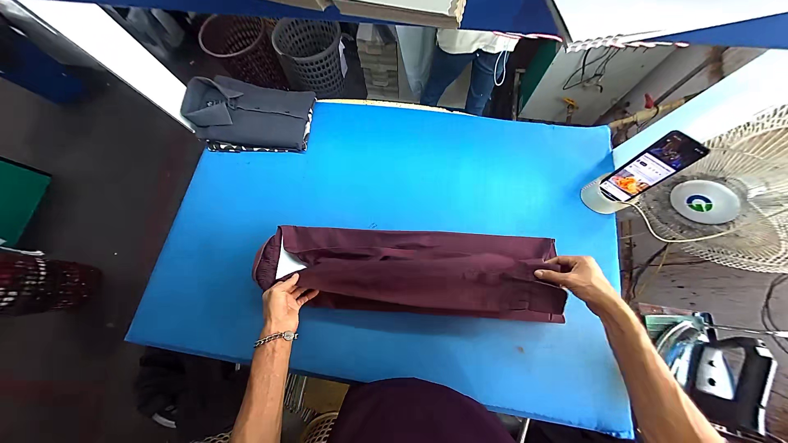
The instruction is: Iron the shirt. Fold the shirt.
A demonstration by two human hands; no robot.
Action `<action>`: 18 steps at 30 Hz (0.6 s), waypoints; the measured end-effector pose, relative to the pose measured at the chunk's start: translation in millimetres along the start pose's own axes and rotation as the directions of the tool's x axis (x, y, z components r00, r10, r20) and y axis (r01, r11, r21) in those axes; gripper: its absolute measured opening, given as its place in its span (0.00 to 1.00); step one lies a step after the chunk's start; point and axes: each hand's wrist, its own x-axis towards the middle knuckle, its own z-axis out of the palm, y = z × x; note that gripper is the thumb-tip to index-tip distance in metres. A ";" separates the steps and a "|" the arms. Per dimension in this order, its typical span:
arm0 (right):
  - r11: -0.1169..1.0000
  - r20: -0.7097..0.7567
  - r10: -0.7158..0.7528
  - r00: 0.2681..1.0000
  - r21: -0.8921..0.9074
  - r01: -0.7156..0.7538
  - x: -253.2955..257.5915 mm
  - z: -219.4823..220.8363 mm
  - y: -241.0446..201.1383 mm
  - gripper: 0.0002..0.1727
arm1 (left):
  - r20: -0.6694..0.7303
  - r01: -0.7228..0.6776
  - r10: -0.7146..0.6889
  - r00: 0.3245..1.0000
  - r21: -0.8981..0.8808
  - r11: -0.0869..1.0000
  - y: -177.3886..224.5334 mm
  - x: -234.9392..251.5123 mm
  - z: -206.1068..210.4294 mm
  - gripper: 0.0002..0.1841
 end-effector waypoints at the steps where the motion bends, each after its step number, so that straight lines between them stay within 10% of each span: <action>1: 0.997 -0.046 0.022 0.999 -0.075 -0.026 3.7 7.2 16.6 0.10 | -0.015 -0.015 0.016 1.000 0.068 0.998 -6.4 4.5 -3.6 0.19; 6: 0.901 -0.388 -0.139 0.911 -0.431 -0.047 -19.8 50.9 14.8 0.26 | 0.002 -0.340 0.365 0.931 0.370 0.865 -19.6 6.8 -24.0 0.20; 10: 0.748 -0.334 -0.355 0.873 -0.662 0.051 -20.8 92.0 53.1 0.42 | 0.033 -0.368 0.413 0.910 0.525 0.767 -30.7 20.3 -29.0 0.26; 14: 0.843 -0.553 -0.182 0.813 -0.513 -0.160 -22.0 92.6 56.0 0.48 | 0.097 -0.353 0.477 0.874 0.801 0.484 -13.5 -16.5 -2.3 0.33; 18: 0.877 -0.571 0.056 0.819 -0.364 -0.314 -10.6 71.3 47.8 0.43 | 0.438 -0.451 0.201 0.876 0.598 0.662 -51.9 -80.2 101.6 0.28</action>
